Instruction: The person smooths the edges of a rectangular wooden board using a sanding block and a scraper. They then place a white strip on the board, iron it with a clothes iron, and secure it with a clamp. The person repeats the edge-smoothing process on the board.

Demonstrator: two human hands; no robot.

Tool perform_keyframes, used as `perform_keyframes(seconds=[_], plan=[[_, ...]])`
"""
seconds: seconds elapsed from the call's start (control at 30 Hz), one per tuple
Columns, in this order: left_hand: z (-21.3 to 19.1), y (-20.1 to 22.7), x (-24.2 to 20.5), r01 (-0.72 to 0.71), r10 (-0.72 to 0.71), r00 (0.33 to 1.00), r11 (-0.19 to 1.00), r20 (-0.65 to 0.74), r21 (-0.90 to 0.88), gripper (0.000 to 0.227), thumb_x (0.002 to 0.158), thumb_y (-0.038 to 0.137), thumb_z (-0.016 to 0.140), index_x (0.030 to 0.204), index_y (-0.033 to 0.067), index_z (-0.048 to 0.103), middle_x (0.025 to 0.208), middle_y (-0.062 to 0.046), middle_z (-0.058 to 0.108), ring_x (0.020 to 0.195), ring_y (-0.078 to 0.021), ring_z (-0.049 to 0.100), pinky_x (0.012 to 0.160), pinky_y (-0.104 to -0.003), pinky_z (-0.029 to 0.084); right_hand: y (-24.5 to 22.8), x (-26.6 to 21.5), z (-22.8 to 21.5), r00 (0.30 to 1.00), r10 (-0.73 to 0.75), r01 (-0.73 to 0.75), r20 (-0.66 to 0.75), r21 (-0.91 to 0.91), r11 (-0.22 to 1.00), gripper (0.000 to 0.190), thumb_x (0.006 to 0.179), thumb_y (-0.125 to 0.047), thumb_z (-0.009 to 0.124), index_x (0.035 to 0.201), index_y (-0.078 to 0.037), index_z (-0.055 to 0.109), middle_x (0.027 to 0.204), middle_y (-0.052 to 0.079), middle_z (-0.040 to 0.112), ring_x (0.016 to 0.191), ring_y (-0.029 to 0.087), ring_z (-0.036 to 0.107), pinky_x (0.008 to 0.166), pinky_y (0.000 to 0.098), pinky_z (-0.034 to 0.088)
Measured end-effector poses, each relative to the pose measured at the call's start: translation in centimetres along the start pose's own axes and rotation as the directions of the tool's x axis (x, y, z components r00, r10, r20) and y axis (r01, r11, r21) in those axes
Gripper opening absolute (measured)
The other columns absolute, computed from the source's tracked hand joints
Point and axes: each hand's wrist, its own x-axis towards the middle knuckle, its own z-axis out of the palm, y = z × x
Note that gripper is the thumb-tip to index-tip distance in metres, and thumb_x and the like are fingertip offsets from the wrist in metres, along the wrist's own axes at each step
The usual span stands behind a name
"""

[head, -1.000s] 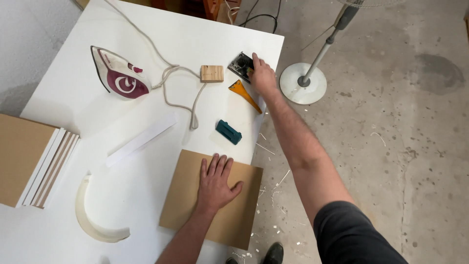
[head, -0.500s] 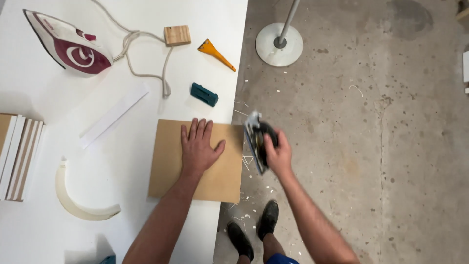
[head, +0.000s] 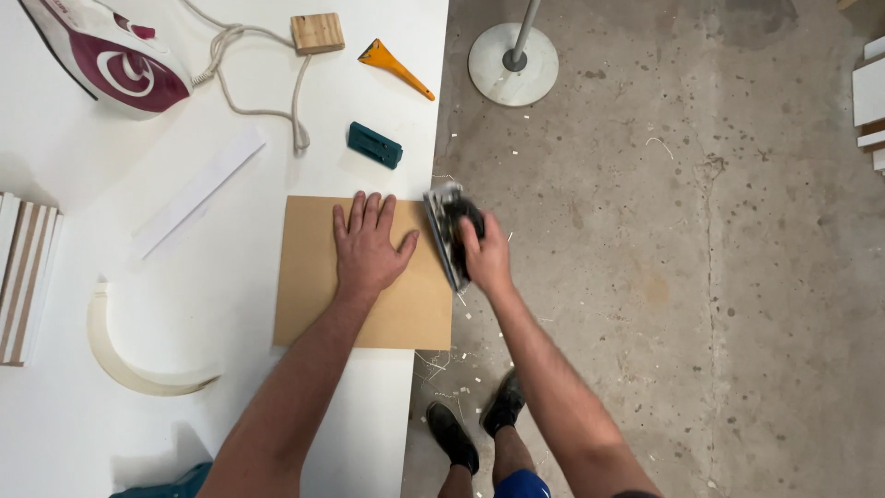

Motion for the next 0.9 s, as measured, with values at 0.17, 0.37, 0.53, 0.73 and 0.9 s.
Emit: perform_keyframes(seconds=[0.17, 0.37, 0.53, 0.73, 0.9], plan=[[0.2, 0.1, 0.1, 0.016, -0.017, 0.999, 1.0, 0.047, 0.015, 0.057, 0.096, 0.054, 0.058, 0.14, 0.0178, 0.064, 0.141, -0.01, 0.061, 0.143, -0.0309, 0.05, 0.119, -0.062, 0.026, -3.9, -3.7, -1.8, 0.999, 0.026, -0.027, 0.03, 0.006, 1.0, 0.037, 0.105, -0.034, 0.06, 0.119, 0.0, 0.064, 0.101, 0.029, 0.069, 0.1, 0.048, 0.067, 0.082, 0.0565, 0.055], [-0.4, 0.3, 0.0, 0.065, -0.065, 0.987, 0.998, 0.147, 0.01, 0.051, 0.103, 0.046, 0.051, 0.144, 0.0182, 0.062, 0.145, -0.009, 0.061, 0.146, -0.0295, 0.047, 0.121, -0.062, 0.022, -2.3, -10.6, -2.0, 0.968, 0.237, -0.233, 0.081, -0.06, 0.971, 0.023, 0.1, -0.027, 0.065, 0.112, -0.008, 0.068, 0.086, 0.022, 0.071, 0.085, 0.04, 0.072, 0.07, 0.0484, 0.056], [0.0, 0.1, 0.0, 0.065, -0.063, 0.987, 0.998, 0.145, -0.013, 0.05, 0.104, 0.048, 0.05, 0.144, 0.0191, 0.062, 0.145, -0.009, 0.06, 0.146, -0.0293, 0.045, 0.122, -0.061, 0.021, -2.2, 4.1, -0.1, 0.999, 0.04, -0.039, 0.006, -0.083, 0.996, 0.033, 0.105, -0.039, 0.059, 0.11, -0.006, 0.061, 0.087, 0.024, 0.068, 0.087, 0.046, 0.069, 0.071, 0.0545, 0.052], [-1.3, 0.4, 0.5, 0.036, -0.042, 0.986, 0.999, 0.159, 0.039, 0.052, 0.106, 0.045, 0.046, 0.147, 0.0154, 0.059, 0.149, -0.007, 0.06, 0.147, -0.0285, 0.044, 0.123, -0.057, 0.02, -3.8, -16.0, -2.8, 0.965, 0.225, -0.214, 0.137, -0.09, 0.973, 0.041, 0.1, -0.041, 0.052, 0.121, -0.007, 0.06, 0.098, 0.008, 0.072, 0.087, 0.023, 0.069, 0.072, 0.0373, 0.054], [0.0, 0.2, 0.0, 0.083, -0.08, 0.986, 0.996, 0.149, -0.013, 0.048, 0.105, 0.046, 0.049, 0.144, 0.0206, 0.061, 0.147, -0.007, 0.058, 0.147, -0.0274, 0.044, 0.123, -0.061, 0.02, -2.4, 1.2, 0.4, 0.996, 0.077, -0.068, 0.047, -0.182, 0.981, 0.034, 0.104, -0.035, 0.06, 0.11, -0.002, 0.062, 0.086, 0.026, 0.066, 0.086, 0.048, 0.067, 0.067, 0.055, 0.053]])
